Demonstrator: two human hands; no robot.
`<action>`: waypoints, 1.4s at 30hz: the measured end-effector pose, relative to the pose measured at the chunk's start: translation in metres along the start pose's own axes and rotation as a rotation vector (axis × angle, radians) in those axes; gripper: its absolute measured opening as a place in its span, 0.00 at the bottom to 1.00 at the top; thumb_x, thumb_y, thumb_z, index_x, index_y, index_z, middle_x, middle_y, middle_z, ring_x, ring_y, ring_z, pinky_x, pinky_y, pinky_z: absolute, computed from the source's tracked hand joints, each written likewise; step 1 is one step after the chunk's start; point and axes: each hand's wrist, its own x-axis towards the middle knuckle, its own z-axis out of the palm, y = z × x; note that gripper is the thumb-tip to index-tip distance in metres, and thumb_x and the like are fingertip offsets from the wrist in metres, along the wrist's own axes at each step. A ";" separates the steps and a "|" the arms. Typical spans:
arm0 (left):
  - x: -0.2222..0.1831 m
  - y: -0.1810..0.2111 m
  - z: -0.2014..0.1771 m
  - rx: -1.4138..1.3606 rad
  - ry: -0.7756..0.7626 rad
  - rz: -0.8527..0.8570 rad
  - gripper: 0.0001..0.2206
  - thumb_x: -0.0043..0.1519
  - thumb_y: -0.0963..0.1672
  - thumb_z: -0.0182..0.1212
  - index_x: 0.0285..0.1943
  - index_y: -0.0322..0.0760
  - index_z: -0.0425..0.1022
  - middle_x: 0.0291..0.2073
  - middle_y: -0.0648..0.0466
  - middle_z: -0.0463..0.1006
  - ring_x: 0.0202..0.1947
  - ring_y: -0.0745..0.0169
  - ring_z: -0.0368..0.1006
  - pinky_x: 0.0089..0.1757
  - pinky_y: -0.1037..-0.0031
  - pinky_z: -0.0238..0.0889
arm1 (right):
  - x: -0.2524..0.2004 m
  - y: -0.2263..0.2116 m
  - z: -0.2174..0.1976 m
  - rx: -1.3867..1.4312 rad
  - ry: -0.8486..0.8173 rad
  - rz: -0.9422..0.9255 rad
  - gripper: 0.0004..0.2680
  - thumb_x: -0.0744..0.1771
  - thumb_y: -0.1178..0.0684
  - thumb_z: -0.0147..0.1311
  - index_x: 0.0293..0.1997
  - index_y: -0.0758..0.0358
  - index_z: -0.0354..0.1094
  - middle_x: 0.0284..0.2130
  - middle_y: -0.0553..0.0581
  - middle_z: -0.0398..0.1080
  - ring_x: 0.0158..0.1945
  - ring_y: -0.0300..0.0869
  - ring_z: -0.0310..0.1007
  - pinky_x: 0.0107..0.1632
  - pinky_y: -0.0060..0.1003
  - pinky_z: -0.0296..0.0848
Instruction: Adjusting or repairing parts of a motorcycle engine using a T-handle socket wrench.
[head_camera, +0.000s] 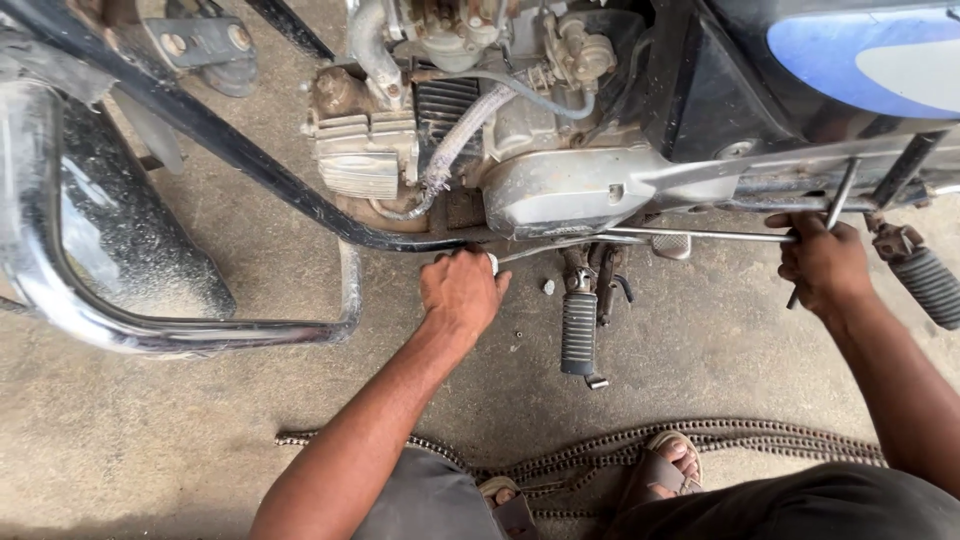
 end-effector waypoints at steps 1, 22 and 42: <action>0.000 -0.001 -0.001 -0.001 0.006 0.005 0.27 0.67 0.61 0.49 0.30 0.42 0.77 0.16 0.63 0.62 0.16 0.73 0.56 0.20 0.74 0.56 | 0.006 0.007 0.000 -0.002 0.041 -0.105 0.12 0.75 0.51 0.42 0.45 0.67 0.71 0.21 0.46 0.55 0.21 0.32 0.49 0.24 0.29 0.53; -0.027 -0.012 -0.005 -0.449 -0.133 -0.064 0.30 0.66 0.59 0.52 0.58 0.29 0.69 0.28 0.50 0.79 0.23 0.58 0.77 0.29 0.63 0.77 | 0.129 0.128 0.012 0.556 0.402 -0.866 0.03 0.67 0.60 0.48 0.35 0.61 0.59 0.30 0.53 0.64 0.30 0.37 0.57 0.33 0.33 0.59; -0.024 -0.011 -0.017 -0.479 -0.074 -0.072 0.30 0.65 0.56 0.59 0.64 0.27 0.65 0.42 0.41 0.82 0.41 0.45 0.81 0.44 0.55 0.75 | 0.059 0.089 0.039 0.471 0.159 -0.673 0.23 0.72 0.63 0.50 0.76 0.56 0.43 0.61 0.55 0.54 0.61 0.39 0.59 0.71 0.37 0.64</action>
